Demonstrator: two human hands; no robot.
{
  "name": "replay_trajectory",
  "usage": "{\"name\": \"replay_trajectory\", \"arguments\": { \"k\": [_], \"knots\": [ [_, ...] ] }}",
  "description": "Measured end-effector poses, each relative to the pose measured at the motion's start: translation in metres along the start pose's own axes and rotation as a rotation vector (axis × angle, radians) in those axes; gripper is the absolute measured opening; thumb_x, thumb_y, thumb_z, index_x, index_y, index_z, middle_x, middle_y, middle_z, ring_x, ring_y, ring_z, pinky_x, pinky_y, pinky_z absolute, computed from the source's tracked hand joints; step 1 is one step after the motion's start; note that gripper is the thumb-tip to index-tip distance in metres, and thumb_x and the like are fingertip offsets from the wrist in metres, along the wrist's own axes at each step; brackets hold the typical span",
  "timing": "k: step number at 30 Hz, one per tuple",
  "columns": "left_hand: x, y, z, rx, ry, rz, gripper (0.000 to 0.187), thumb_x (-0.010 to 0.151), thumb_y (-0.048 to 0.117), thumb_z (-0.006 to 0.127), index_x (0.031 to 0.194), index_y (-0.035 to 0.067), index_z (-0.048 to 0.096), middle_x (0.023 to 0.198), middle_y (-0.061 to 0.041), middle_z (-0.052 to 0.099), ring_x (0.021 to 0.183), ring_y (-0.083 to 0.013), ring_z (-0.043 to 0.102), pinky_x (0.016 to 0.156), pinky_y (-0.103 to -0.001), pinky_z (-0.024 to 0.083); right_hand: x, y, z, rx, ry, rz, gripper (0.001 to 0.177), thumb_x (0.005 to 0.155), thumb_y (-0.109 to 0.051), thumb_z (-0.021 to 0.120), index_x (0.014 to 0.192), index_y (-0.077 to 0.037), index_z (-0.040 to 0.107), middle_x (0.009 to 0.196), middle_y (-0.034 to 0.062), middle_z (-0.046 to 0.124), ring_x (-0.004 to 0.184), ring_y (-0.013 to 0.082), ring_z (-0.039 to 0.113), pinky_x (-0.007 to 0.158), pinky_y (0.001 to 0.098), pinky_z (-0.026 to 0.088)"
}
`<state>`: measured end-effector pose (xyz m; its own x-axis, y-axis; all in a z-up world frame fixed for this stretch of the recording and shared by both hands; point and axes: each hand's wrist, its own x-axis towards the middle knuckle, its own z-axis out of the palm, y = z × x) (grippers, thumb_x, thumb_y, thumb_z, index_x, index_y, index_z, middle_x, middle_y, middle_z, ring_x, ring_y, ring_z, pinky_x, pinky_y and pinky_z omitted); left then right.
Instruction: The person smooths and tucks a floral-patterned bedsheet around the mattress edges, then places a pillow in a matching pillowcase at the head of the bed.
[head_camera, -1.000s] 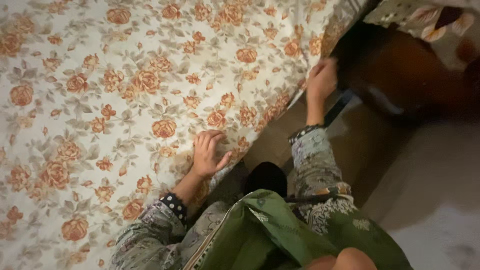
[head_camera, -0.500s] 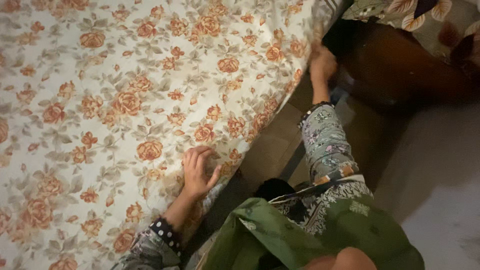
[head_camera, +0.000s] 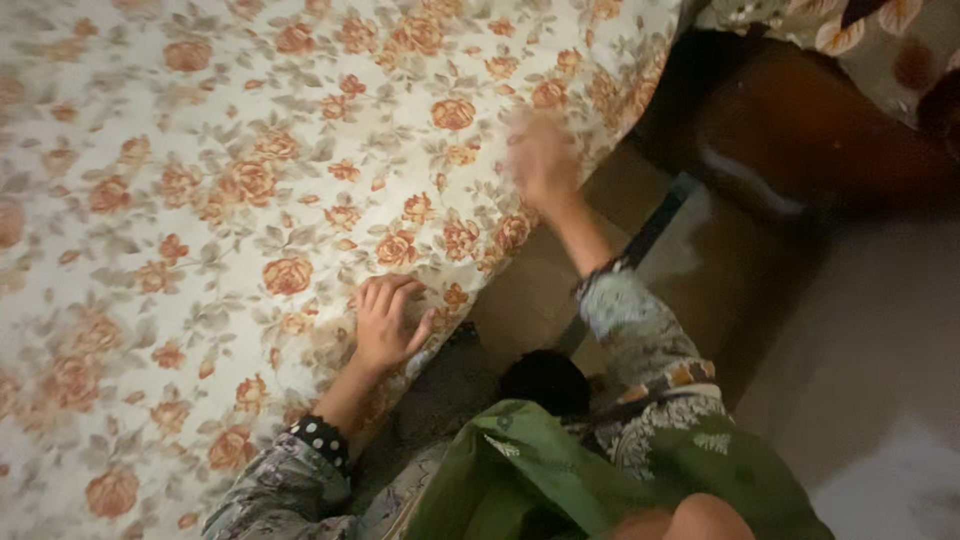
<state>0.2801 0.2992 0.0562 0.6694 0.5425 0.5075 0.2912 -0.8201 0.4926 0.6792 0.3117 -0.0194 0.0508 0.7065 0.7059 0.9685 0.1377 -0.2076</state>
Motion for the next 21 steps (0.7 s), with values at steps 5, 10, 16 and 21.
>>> {"name": "replay_trajectory", "arguments": {
  "k": [5,10,16,21],
  "knots": [
    [-0.007,0.004,0.002,0.093,-0.024,0.076,0.04,0.085,0.028,0.076,0.116,0.006,0.063,0.117,-0.013,0.063,0.113,-0.0336,0.058,0.103,-0.049,0.042,0.022,0.016,-0.066,-0.248,-0.075,0.021,0.035,0.101,-0.016,0.065,0.133,-0.002,0.065,0.136,0.0198,0.064,0.132,0.0434,0.055,0.117,0.0556,0.032],
    [-0.003,0.013,0.001,0.136,-0.088,0.082,0.039,0.088,0.027,0.075,0.118,0.006,0.062,0.12,-0.012,0.063,0.117,-0.0323,0.059,0.105,-0.049,0.042,0.053,-0.039,-0.071,-0.116,-0.344,0.446,0.033,0.096,-0.013,0.061,0.129,-0.01,0.067,0.131,0.014,0.069,0.132,0.0325,0.06,0.128,0.0481,0.038],
    [-0.012,0.044,-0.011,0.196,-0.184,0.065,0.046,0.084,0.029,0.074,0.121,0.004,0.063,0.128,-0.017,0.063,0.12,-0.0368,0.056,0.098,-0.048,0.044,0.025,-0.15,-0.04,0.166,-0.288,-0.011,0.033,0.09,-0.017,0.063,0.122,-0.014,0.072,0.128,0.0118,0.07,0.121,0.0324,0.062,0.107,0.0519,0.043],
    [-0.089,0.044,-0.092,0.233,-0.164,-0.558,0.042,0.091,0.026,0.067,0.133,0.02,0.065,0.139,-0.006,0.062,0.136,-0.028,0.054,0.117,-0.045,0.045,0.028,-0.026,-0.084,-0.319,-0.099,0.256,0.043,0.086,-0.034,0.08,0.119,-0.009,0.07,0.121,0.0167,0.064,0.117,0.0404,0.054,0.093,0.0657,0.033]
  ]
}}
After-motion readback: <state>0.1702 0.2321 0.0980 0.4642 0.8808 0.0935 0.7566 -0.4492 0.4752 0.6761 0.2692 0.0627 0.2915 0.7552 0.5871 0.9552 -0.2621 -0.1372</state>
